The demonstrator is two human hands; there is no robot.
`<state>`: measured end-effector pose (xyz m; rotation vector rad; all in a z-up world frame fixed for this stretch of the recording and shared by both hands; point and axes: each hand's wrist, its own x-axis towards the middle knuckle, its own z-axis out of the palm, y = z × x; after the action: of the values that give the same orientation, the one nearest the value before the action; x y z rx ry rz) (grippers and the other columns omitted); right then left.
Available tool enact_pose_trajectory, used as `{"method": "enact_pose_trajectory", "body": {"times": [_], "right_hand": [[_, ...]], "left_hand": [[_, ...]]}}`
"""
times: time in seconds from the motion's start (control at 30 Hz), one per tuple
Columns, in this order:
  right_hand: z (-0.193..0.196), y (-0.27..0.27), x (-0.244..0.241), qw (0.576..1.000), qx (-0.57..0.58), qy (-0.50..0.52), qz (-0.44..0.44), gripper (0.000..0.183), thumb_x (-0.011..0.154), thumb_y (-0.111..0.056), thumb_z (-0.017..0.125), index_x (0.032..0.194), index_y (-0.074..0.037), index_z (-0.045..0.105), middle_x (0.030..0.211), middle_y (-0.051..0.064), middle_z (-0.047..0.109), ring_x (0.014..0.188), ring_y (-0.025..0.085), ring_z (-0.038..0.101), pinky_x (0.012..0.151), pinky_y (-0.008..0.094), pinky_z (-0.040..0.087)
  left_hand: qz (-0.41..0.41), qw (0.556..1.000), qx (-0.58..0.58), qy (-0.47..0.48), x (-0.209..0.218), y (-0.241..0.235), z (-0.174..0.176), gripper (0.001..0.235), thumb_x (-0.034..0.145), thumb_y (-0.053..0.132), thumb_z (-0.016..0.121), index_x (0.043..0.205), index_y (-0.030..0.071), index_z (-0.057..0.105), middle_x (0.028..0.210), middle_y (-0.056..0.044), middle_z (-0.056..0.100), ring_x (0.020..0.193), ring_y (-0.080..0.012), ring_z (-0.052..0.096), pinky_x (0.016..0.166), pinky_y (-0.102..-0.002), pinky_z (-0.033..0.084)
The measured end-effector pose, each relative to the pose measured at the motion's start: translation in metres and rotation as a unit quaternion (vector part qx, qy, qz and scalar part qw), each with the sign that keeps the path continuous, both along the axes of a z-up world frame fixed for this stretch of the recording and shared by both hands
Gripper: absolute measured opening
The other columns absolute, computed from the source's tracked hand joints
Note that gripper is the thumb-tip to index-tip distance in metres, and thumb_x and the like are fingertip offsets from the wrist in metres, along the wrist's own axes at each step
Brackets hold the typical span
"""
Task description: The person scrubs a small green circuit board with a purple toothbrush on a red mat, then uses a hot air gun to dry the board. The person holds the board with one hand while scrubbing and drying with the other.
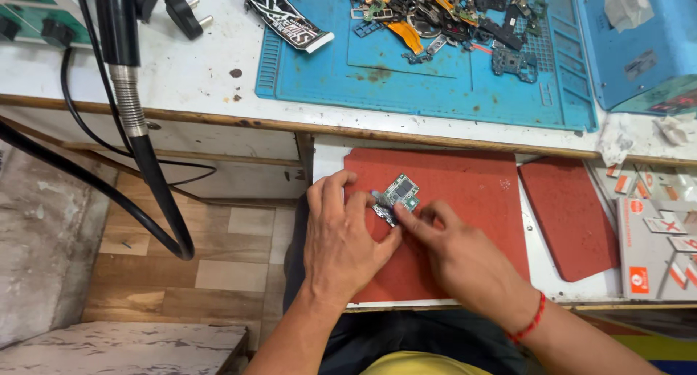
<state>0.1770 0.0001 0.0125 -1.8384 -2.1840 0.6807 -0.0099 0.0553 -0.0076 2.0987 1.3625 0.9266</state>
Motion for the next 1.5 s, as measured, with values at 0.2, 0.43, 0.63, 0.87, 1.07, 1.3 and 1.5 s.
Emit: {"method": "enact_pose_trajectory", "body": {"times": [0.2,0.43,0.63,0.87,1.07,1.3,1.5], "right_hand": [[-0.002,0.009,0.013,0.998,0.042,0.036,0.028,0.073,0.078,0.006,0.049,0.146,-0.021,0.055,0.112,0.018,0.060,0.083,0.038,0.070,0.070,0.046,0.058],[0.003,0.019,0.012,0.997,0.038,-0.069,-0.018,0.071,0.084,0.001,0.054,0.150,-0.025,0.057,0.110,0.016,0.062,0.067,0.038,0.066,0.059,0.047,0.055],[0.001,0.010,0.021,0.989,0.103,-0.108,0.021,0.058,0.091,-0.003,0.057,0.144,-0.023,0.064,0.109,0.012,0.065,0.064,0.032,0.065,0.054,0.043,0.054],[0.001,0.007,0.027,0.986,0.122,-0.095,0.063,0.059,0.088,-0.003,0.056,0.141,-0.026,0.067,0.108,0.010,0.065,0.063,0.030,0.065,0.055,0.042,0.054],[0.000,0.009,0.032,0.983,0.113,-0.132,0.053,0.060,0.089,-0.004,0.058,0.144,-0.027,0.067,0.111,0.011,0.065,0.060,0.030,0.063,0.054,0.042,0.054],[0.003,0.004,0.030,0.982,0.125,-0.142,0.015,0.063,0.089,-0.002,0.059,0.148,-0.025,0.064,0.107,0.013,0.064,0.065,0.032,0.065,0.056,0.041,0.055],[0.004,0.002,0.030,0.985,0.117,-0.130,-0.008,0.061,0.091,0.002,0.058,0.147,-0.022,0.064,0.110,0.014,0.064,0.064,0.036,0.064,0.057,0.044,0.056]], "left_hand": [[-0.001,1.000,-0.004,0.006,-0.001,0.002,-0.001,0.049,0.064,0.029,0.093,0.094,0.001,0.066,0.127,-0.019,0.052,0.124,-0.0411,0.045,0.101,-0.049,0.045],[-0.003,1.000,0.004,0.009,-0.001,0.004,-0.002,0.052,0.066,0.026,0.095,0.100,0.002,0.063,0.129,-0.019,0.051,0.125,-0.0414,0.045,0.103,-0.050,0.044],[-0.003,1.000,0.014,0.009,-0.002,-0.005,-0.011,0.053,0.070,0.028,0.096,0.105,0.005,0.063,0.133,-0.016,0.049,0.128,-0.0386,0.044,0.105,-0.050,0.045],[-0.005,1.000,0.001,0.017,-0.001,-0.004,-0.008,0.054,0.069,0.029,0.097,0.106,0.007,0.064,0.132,-0.014,0.049,0.127,-0.0363,0.045,0.104,-0.048,0.047],[-0.011,1.000,0.028,0.007,-0.001,-0.005,-0.009,0.050,0.072,0.030,0.097,0.105,0.006,0.069,0.132,-0.013,0.048,0.126,-0.0364,0.044,0.105,-0.047,0.046],[-0.009,0.999,0.035,0.006,-0.002,-0.004,-0.008,0.044,0.070,0.030,0.097,0.097,0.004,0.075,0.124,-0.011,0.053,0.124,-0.0338,0.045,0.105,-0.045,0.046],[-0.016,0.999,0.044,0.011,-0.002,-0.004,-0.009,0.042,0.073,0.030,0.096,0.098,0.004,0.074,0.123,-0.011,0.053,0.121,-0.0331,0.046,0.104,-0.044,0.047]]}}
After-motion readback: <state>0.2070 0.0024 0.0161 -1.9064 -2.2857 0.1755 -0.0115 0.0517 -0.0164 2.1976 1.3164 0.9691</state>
